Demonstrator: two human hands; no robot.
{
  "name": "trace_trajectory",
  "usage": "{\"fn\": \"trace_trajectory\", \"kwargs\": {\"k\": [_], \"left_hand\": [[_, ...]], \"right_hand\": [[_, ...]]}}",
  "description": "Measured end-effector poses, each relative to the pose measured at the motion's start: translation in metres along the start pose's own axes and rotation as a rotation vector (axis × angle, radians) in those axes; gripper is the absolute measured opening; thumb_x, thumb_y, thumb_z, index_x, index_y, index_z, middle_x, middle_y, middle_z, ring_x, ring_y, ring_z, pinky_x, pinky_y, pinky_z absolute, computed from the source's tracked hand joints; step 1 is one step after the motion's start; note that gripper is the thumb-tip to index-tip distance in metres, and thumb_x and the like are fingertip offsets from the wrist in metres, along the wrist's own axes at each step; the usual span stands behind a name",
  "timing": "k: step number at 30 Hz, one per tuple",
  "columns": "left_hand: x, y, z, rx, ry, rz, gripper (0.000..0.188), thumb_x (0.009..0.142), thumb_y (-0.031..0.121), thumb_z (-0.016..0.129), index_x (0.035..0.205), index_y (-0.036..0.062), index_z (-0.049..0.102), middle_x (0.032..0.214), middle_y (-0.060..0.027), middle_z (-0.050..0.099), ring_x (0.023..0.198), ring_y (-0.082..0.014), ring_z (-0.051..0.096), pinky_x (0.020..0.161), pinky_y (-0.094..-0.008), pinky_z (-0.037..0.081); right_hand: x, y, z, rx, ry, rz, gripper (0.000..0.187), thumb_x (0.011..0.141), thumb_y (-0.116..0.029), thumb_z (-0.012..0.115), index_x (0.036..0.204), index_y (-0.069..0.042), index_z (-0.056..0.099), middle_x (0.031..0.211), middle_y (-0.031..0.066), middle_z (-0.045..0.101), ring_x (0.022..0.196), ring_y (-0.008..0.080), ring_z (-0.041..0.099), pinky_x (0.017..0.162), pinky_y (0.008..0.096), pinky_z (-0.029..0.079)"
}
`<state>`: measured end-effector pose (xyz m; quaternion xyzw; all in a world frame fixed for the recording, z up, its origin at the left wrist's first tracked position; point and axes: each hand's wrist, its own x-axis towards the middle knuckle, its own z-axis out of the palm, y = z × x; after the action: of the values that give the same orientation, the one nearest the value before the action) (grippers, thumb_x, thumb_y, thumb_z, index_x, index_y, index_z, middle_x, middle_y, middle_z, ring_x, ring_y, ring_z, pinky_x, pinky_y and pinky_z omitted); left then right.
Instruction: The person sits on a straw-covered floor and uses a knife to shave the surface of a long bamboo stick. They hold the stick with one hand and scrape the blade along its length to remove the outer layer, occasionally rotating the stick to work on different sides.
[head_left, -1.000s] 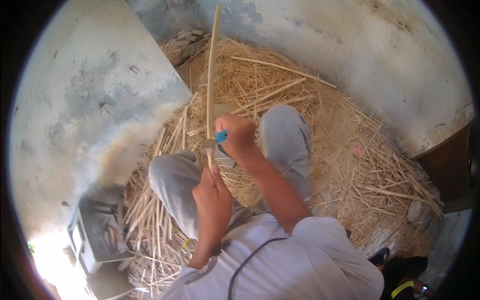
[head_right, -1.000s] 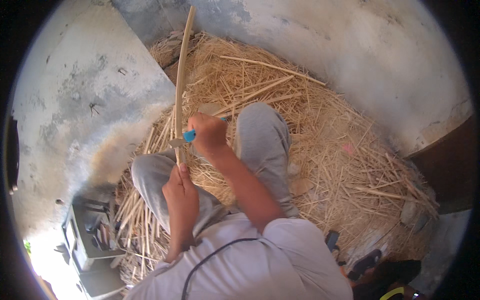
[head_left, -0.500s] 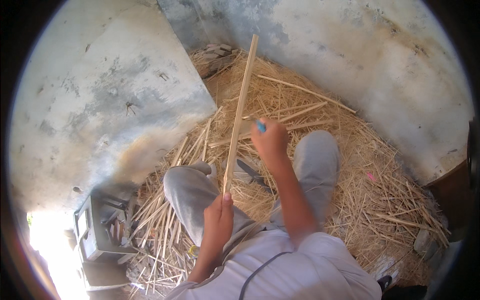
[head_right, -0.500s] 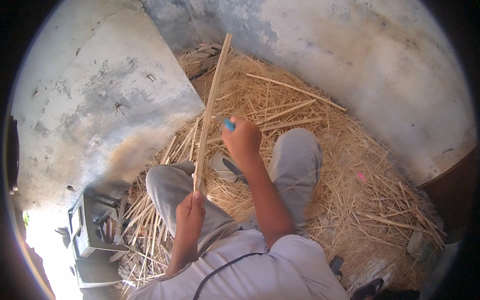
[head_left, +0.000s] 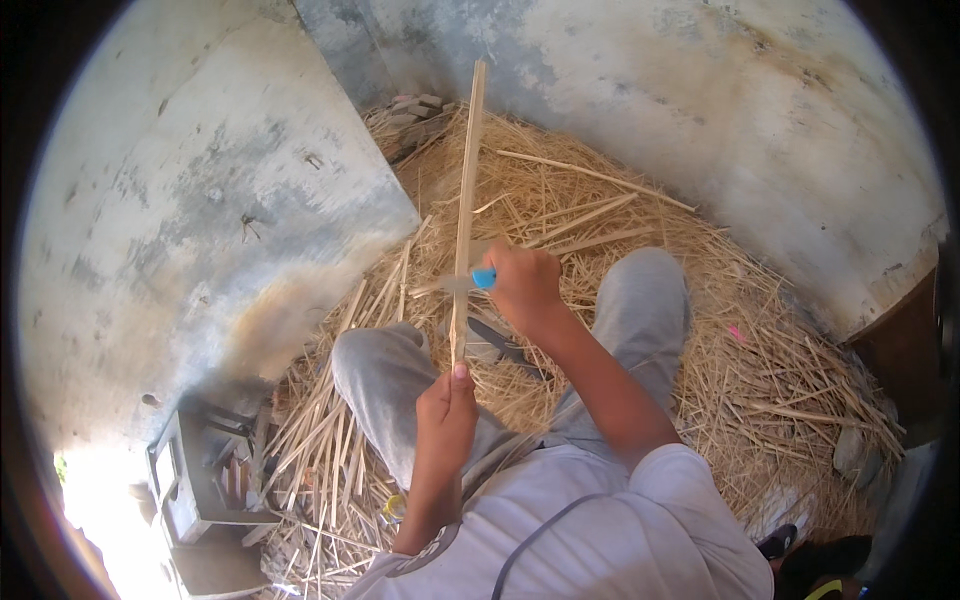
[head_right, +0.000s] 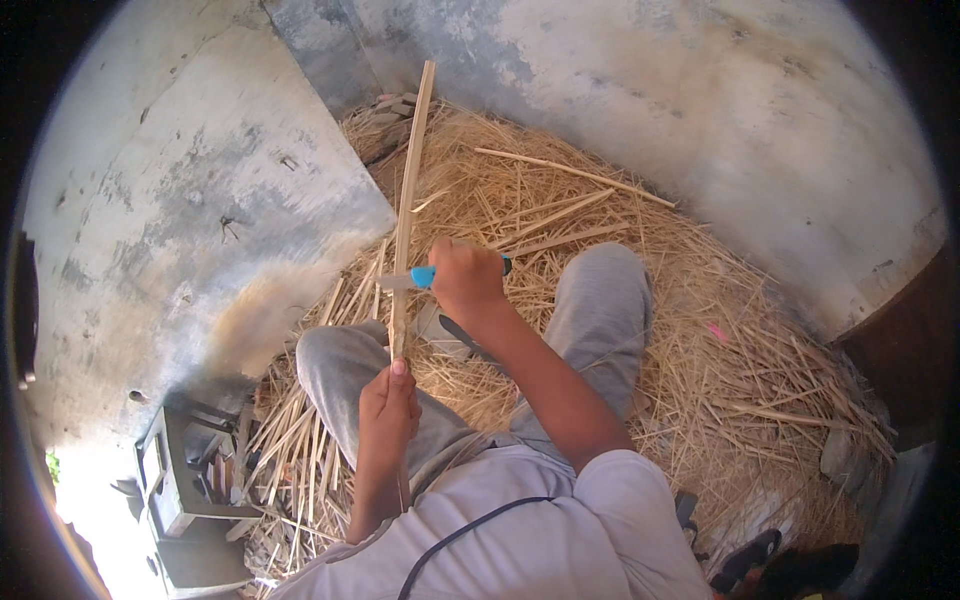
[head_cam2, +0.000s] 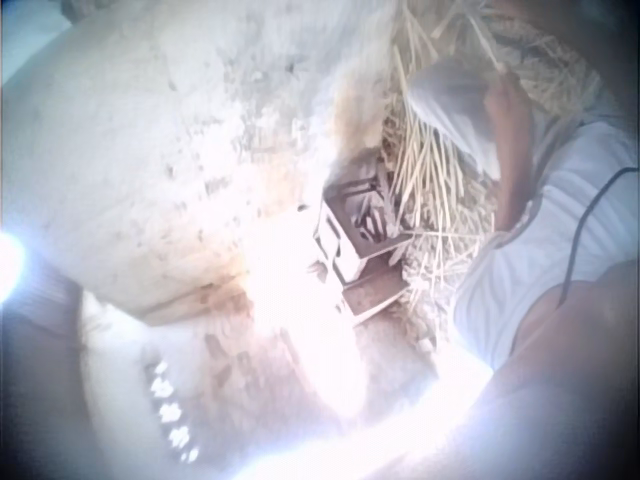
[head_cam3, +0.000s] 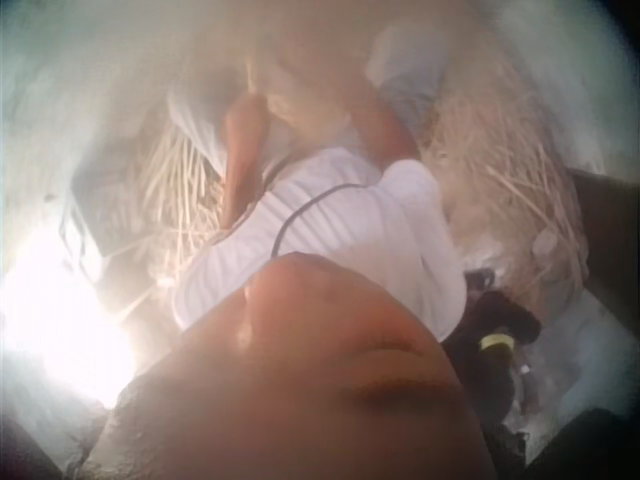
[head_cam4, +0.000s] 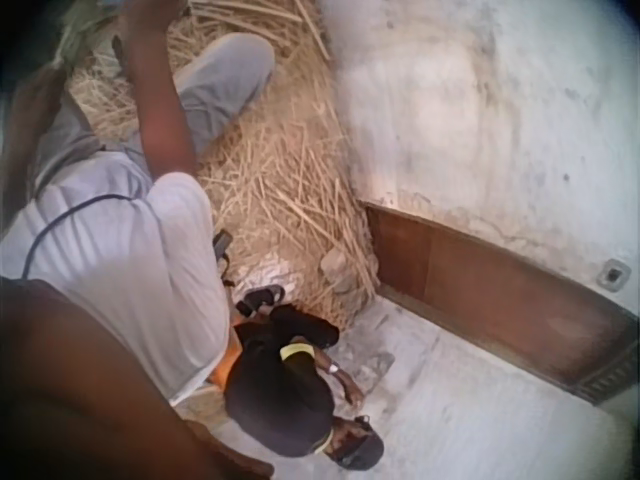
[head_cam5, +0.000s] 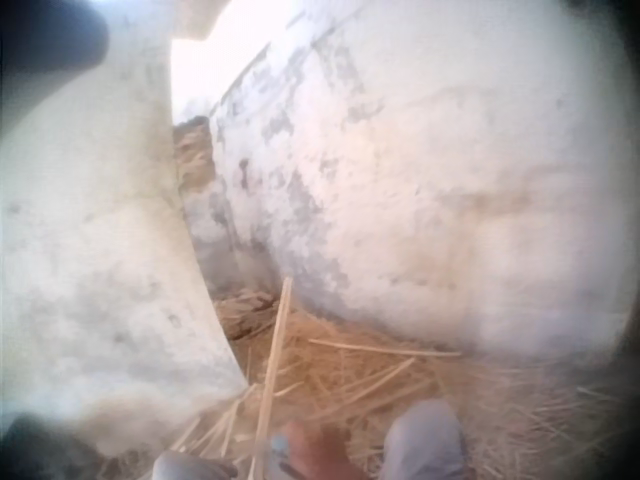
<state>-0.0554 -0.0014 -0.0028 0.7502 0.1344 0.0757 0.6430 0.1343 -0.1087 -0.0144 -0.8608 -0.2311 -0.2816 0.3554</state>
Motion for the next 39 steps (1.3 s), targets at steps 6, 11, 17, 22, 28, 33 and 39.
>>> {"fn": "trace_trajectory", "kwargs": {"k": [6,11,17,22,28,33,39], "left_hand": [[-0.006,0.002,0.005,0.245,0.100,0.027,0.046,0.107,0.032,0.045,0.076,-0.0013,0.052,0.062,-0.0069,0.046,0.062,-0.0132,0.042,0.057,-0.0343,0.040],[-0.027,0.013,-0.001,0.372,0.011,-0.153,0.044,0.107,0.031,0.043,0.078,-0.0010,0.055,0.063,-0.0090,0.050,0.060,-0.0171,0.052,0.057,-0.0382,0.043],[-0.048,-0.022,-0.036,-0.275,-0.290,-0.502,0.038,0.107,0.039,0.045,0.081,0.0120,0.050,0.064,0.0045,0.043,0.053,-0.0075,0.038,0.048,-0.0241,0.030],[-0.013,-0.043,-0.048,-0.172,-0.269,-0.406,0.038,0.108,0.039,0.042,0.086,0.0095,0.052,0.067,0.0037,0.044,0.055,-0.0067,0.039,0.049,-0.0234,0.031],[-0.011,-0.026,-0.049,-0.008,-0.093,-0.294,0.036,0.109,0.038,0.041,0.096,0.0083,0.057,0.067,0.0049,0.044,0.057,-0.0040,0.039,0.050,-0.0224,0.031],[-0.009,-0.025,-0.039,-0.185,-0.016,-0.203,0.037,0.108,0.040,0.042,0.089,0.0101,0.052,0.068,0.0056,0.043,0.057,-0.0036,0.037,0.050,-0.0215,0.028],[-0.007,-0.026,-0.017,-0.370,0.010,-0.252,0.039,0.107,0.043,0.044,0.084,0.0117,0.048,0.064,0.0049,0.039,0.054,-0.0052,0.033,0.049,-0.0213,0.027]], "right_hand": [[0.062,0.036,0.001,-0.159,-0.042,-0.018,0.006,0.082,-0.010,0.063,0.081,-0.004,0.063,0.067,0.0137,0.066,0.062,0.0308,0.069,0.054,0.0434,0.053],[0.191,0.081,-0.030,-0.224,-0.153,0.490,0.015,0.090,-0.011,0.062,0.088,0.000,0.072,0.080,0.0170,0.072,0.074,0.0316,0.072,0.063,0.0461,0.056],[0.211,0.197,-0.026,0.060,0.049,0.777,0.022,0.090,-0.017,0.063,0.087,0.004,0.069,0.081,0.0195,0.070,0.069,0.0290,0.069,0.060,0.0434,0.054],[0.165,0.184,0.024,0.210,-0.245,0.641,0.027,0.090,-0.022,0.062,0.075,0.001,0.060,0.063,0.0106,0.056,0.054,0.0225,0.055,0.053,0.0424,0.045],[0.154,0.110,0.019,0.324,-0.185,0.343,0.031,0.091,-0.028,0.062,0.074,-0.002,0.057,0.058,0.0082,0.051,0.048,0.0211,0.050,0.050,0.0411,0.042],[0.141,0.082,0.011,0.301,-0.151,0.188,0.027,0.090,-0.028,0.063,0.079,-0.003,0.062,0.055,0.0068,0.054,0.047,0.0223,0.053,0.050,0.0416,0.045],[0.115,0.046,0.005,0.224,-0.175,-0.099,0.020,0.085,-0.022,0.068,0.090,-0.003,0.071,0.060,0.0108,0.063,0.053,0.0255,0.063,0.055,0.0419,0.052]]}}
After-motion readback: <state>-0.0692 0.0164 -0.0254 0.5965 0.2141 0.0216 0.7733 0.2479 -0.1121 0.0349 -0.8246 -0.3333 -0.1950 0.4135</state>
